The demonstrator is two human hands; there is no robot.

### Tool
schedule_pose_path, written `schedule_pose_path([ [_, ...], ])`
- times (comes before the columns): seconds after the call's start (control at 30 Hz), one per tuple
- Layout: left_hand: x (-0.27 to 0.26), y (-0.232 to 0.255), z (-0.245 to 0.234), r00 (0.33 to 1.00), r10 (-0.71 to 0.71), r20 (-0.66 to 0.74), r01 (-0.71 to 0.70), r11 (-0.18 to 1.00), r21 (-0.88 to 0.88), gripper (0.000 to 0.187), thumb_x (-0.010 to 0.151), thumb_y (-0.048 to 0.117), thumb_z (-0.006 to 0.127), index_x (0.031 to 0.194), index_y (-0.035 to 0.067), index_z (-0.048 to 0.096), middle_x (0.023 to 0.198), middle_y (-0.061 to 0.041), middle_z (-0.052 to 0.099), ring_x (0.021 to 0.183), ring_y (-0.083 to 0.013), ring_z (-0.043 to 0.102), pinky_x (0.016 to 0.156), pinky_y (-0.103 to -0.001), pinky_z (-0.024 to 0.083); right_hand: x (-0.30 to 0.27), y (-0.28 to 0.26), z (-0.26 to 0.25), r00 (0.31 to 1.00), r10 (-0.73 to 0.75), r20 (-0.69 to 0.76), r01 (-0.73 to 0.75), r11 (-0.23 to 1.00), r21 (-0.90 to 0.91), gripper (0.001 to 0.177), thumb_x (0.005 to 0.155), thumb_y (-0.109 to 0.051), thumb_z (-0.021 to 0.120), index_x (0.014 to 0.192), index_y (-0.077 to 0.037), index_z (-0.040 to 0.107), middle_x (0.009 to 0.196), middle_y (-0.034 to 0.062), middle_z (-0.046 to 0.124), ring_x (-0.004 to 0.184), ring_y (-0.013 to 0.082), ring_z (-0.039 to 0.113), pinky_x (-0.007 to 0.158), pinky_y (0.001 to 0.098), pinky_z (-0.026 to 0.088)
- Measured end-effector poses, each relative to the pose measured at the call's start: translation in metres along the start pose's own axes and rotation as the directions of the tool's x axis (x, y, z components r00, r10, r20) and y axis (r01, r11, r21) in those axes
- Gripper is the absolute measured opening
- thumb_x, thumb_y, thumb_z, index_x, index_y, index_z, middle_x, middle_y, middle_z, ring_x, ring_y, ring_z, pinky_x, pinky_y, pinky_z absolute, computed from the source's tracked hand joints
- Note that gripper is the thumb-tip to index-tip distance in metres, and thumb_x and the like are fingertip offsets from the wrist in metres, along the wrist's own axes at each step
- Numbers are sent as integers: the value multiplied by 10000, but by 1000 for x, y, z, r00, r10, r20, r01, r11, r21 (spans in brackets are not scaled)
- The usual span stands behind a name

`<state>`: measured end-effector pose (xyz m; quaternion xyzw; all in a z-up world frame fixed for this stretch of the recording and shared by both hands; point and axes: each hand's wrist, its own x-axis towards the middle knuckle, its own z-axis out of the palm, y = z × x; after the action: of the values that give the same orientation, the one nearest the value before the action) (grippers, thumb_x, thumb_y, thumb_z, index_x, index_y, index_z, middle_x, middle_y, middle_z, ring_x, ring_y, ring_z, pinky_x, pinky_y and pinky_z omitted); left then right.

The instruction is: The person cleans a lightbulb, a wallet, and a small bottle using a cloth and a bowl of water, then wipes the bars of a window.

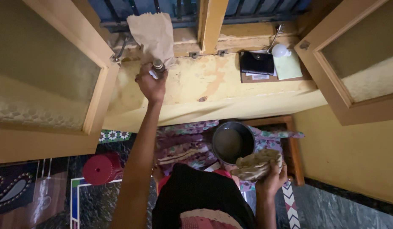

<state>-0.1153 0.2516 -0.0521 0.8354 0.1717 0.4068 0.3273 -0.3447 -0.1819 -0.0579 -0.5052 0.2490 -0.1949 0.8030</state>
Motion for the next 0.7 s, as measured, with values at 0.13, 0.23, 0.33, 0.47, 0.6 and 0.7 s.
schedule_pose_path([
  [0.13, -10, 46, -21, 990, 25, 142, 2, 981, -192, 464, 698, 230, 979, 1035, 96, 690, 985, -52, 748, 841, -265, 696, 816, -419, 535, -2, -4, 2, 998, 36, 58, -38, 999, 36, 274, 961, -70, 583, 1230, -17, 591, 1123, 117, 659, 978, 267, 661, 831, 417, 574],
  [0.23, -26, 90, -39, 930, 36, 366, 143, 881, -450, 435, 781, 181, 929, 1106, 57, 668, 1042, -29, 743, 923, -147, 709, 760, -323, 571, 2, -16, 26, 987, 125, 104, -135, 986, 93, 333, 969, -138, 608, 1284, -31, 589, 1183, 120, 663, 1040, 283, 661, 873, 439, 570],
  [0.33, -50, 125, -59, 817, -38, 576, 460, 644, -611, 382, 826, 95, 869, 1112, 50, 620, 1029, 2, 747, 955, -71, 712, 840, -251, 586, 7, -48, 57, 954, 192, 232, -245, 943, 227, 452, 965, -247, 630, 1363, -37, 592, 1295, 129, 664, 1173, 288, 643, 1018, 452, 535],
  [0.47, -73, 143, -88, 728, -87, 680, 517, 720, -462, 330, 876, -49, 851, 1125, -27, 634, 893, -86, 559, 814, -128, 510, 708, -285, 427, -13, -82, 79, 875, 67, 479, -340, 789, 512, 753, 789, -571, 694, 1363, -94, 593, 1395, 155, 663, 1280, 373, 606, 1073, 558, 472],
  [0.6, -98, 155, -112, 633, 24, 774, 692, 430, -580, 368, 870, -52, 800, 1171, 13, 599, 1064, -46, 691, 1001, -116, 684, 937, -300, 594, -13, -55, 78, 902, 186, 389, -352, 839, 415, 650, 936, -384, 697, 1509, -139, 514, 1476, 59, 577, 1379, 272, 527, 1216, 492, 406],
  [0.7, -107, 164, -125, 580, 31, 814, 730, 423, -537, 419, 851, -36, 783, 1220, 10, 591, 1115, -58, 712, 1035, -131, 702, 948, -309, 594, -4, -48, 79, 833, 232, 502, -453, 807, 379, 753, 840, -410, 712, 1516, -148, 510, 1475, 67, 584, 1358, 298, 544, 1185, 492, 414],
])
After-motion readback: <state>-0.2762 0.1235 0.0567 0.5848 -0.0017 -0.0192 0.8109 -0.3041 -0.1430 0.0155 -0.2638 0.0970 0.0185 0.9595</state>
